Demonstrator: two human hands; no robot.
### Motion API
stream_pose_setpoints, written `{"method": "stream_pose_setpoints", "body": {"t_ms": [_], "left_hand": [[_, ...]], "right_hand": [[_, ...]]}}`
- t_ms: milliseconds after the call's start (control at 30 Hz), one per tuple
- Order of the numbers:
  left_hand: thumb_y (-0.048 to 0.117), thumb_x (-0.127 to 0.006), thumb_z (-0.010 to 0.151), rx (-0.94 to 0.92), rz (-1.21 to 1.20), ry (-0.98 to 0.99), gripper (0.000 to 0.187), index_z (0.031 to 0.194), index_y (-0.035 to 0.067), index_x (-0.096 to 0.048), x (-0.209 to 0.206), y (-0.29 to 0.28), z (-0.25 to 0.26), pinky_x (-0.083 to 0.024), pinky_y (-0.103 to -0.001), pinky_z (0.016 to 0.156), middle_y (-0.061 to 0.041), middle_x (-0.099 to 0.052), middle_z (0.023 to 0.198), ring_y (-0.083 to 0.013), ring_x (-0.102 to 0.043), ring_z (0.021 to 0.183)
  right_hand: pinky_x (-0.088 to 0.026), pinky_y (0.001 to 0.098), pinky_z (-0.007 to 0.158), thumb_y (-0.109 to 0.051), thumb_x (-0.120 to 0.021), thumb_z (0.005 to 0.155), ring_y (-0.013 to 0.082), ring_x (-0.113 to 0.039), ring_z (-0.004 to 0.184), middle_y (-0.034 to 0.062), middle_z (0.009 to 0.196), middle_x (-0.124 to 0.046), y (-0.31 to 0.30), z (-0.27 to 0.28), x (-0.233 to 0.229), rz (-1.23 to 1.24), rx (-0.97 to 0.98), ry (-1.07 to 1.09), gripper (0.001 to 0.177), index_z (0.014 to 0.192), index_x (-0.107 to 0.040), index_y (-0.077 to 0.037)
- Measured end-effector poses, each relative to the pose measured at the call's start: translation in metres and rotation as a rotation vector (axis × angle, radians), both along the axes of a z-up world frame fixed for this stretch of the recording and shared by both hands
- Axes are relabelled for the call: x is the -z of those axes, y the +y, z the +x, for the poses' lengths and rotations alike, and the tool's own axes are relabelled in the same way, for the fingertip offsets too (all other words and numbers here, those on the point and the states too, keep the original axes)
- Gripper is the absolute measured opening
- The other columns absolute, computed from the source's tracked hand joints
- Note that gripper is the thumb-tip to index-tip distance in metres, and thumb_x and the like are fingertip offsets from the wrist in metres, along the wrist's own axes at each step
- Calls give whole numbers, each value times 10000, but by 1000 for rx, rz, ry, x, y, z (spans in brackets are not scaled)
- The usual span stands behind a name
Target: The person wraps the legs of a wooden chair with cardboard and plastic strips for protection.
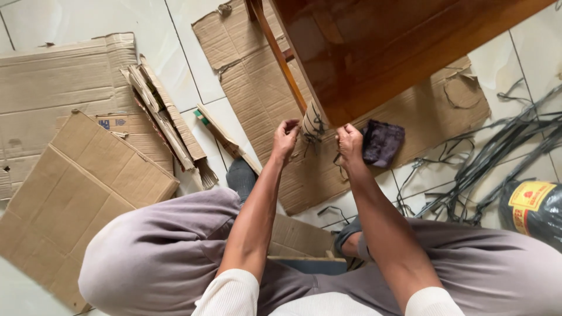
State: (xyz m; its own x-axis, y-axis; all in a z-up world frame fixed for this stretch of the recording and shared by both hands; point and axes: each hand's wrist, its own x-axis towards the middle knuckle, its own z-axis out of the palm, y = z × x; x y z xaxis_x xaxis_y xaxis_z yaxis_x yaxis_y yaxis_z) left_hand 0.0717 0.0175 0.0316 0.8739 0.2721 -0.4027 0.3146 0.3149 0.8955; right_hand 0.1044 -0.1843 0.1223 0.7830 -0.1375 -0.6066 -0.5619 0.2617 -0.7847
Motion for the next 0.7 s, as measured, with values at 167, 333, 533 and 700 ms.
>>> {"method": "stream_pose_setpoints", "body": {"t_ms": [167,333,533,700], "left_hand": [[-37,-524,927,53,-46,-105,390,1295,35,-629,23,-5,12,-509,-329,999,-116,-697,1245,-212,-649,1156],[-157,-338,840,82,-215,-71,628,1369,65,-592,-24,-10,25,-466,-321,1048,-121,-667,1347,-204,-615,1243],[-164,-311,856,116,-360,-35,661,1373,71,-649,-30,-9,35,-483,-358,1079,-121,-694,1310,-234,-630,1239],[-101,-380,960,189,-210,-51,524,1385,64,-637,-24,-6,35,-453,-317,1101,-83,-687,1344,-197,-612,1288]], "right_hand": [[-340,320,381,-420,-533,995,154,-487,490,38,709,-606,-25,36,127,180,-87,117,350,1038,-672,-102],[-489,319,614,-334,-593,1000,129,-602,857,5,1113,-654,2,70,148,-51,-221,160,371,1321,-579,-149],[-461,319,1006,-333,-512,1118,214,-549,1190,155,1380,-564,-1,86,190,-38,-551,-526,491,1463,-478,14],[-463,292,987,-338,-474,1111,196,-552,1174,123,1365,-576,-8,89,195,179,-533,-335,479,1462,-486,-12]]}}
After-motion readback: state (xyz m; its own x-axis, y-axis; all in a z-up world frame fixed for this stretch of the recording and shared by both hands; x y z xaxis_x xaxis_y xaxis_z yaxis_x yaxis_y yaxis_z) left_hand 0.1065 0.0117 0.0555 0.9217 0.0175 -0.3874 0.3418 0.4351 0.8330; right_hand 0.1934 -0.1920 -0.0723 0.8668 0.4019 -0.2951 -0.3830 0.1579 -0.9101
